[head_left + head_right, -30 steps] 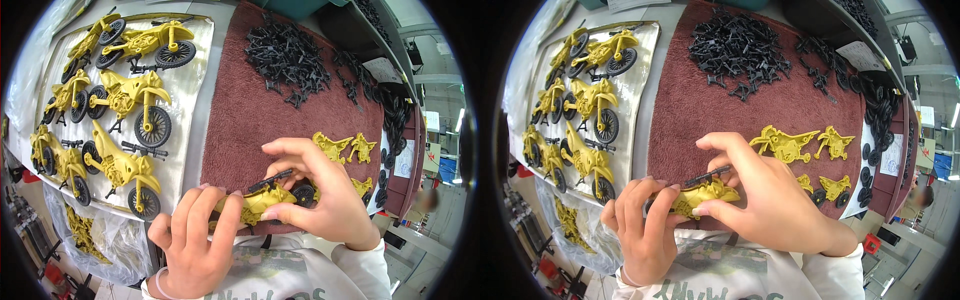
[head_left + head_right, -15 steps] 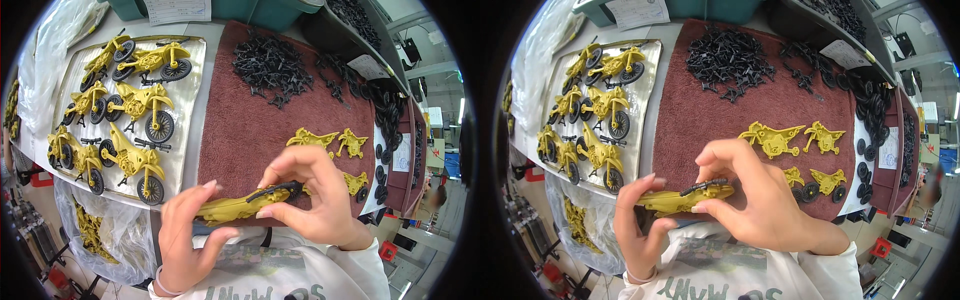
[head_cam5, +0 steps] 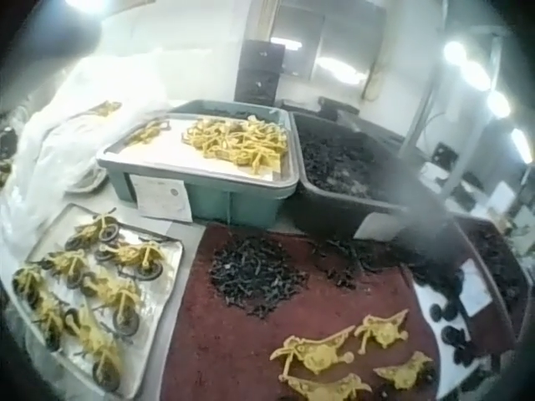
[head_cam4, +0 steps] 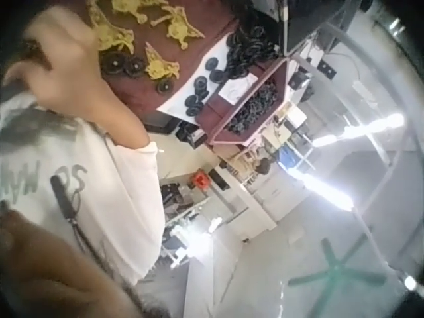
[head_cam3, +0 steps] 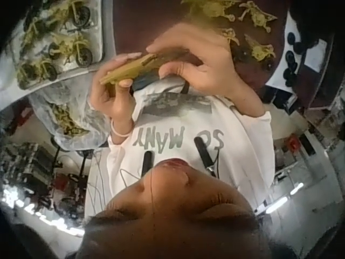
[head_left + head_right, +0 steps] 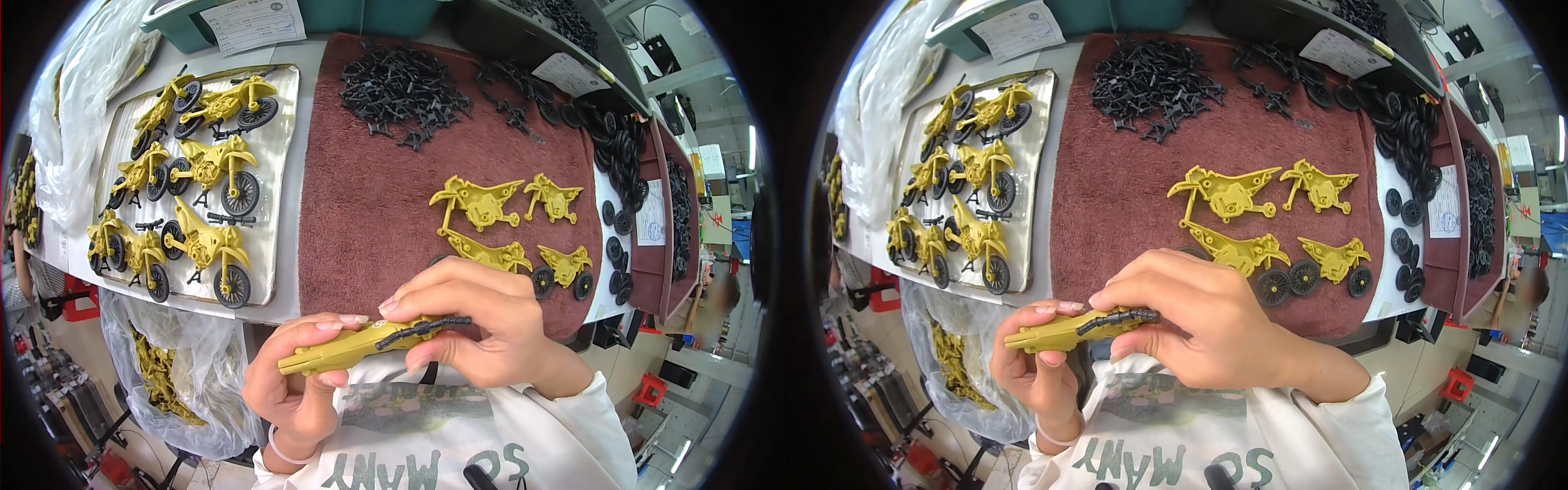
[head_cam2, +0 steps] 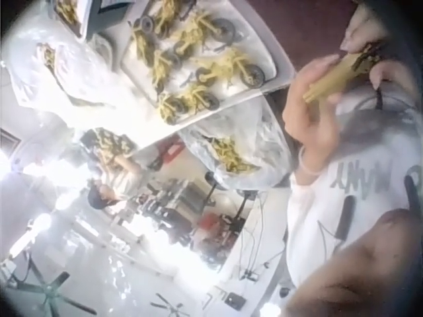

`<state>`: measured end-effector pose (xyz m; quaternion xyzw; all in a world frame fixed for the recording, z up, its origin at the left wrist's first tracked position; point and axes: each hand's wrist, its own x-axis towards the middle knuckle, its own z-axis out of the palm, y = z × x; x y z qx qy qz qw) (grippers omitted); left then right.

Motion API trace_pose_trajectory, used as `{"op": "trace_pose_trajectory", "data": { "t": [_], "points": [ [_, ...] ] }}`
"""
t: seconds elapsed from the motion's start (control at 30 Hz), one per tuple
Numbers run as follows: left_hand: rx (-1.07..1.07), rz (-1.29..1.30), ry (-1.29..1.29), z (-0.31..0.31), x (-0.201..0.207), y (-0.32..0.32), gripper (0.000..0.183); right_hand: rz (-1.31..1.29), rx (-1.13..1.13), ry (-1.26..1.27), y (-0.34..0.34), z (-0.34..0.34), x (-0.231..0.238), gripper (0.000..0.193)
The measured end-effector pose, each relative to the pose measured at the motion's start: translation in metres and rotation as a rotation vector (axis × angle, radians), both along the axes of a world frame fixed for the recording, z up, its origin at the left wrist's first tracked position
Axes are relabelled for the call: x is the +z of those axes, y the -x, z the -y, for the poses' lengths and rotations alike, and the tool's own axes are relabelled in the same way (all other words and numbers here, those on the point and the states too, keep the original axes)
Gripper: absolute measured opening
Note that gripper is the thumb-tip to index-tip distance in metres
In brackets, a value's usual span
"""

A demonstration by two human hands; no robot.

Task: The person assembles a toy motorcycle by hand, connecting yellow plastic toy motorcycle chassis, toy wheels, and toy body panels.

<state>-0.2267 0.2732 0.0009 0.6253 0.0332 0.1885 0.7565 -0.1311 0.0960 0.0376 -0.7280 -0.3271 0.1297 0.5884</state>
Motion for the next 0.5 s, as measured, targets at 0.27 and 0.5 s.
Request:
{"op": "trace_pose_trajectory", "data": {
  "t": [0.27, 0.5],
  "points": [
    [-0.041, -0.040, 0.036, 0.005, 0.009, 0.001, 0.034, 0.028, -0.045, -0.060, 0.010, 0.012, -0.005, 0.036],
    [-0.011, -0.162, -0.064, 0.010, 0.034, -0.005, 0.053, 0.028, -0.084, -0.088, 0.014, 0.018, 0.004, 0.034]
  ]
}}
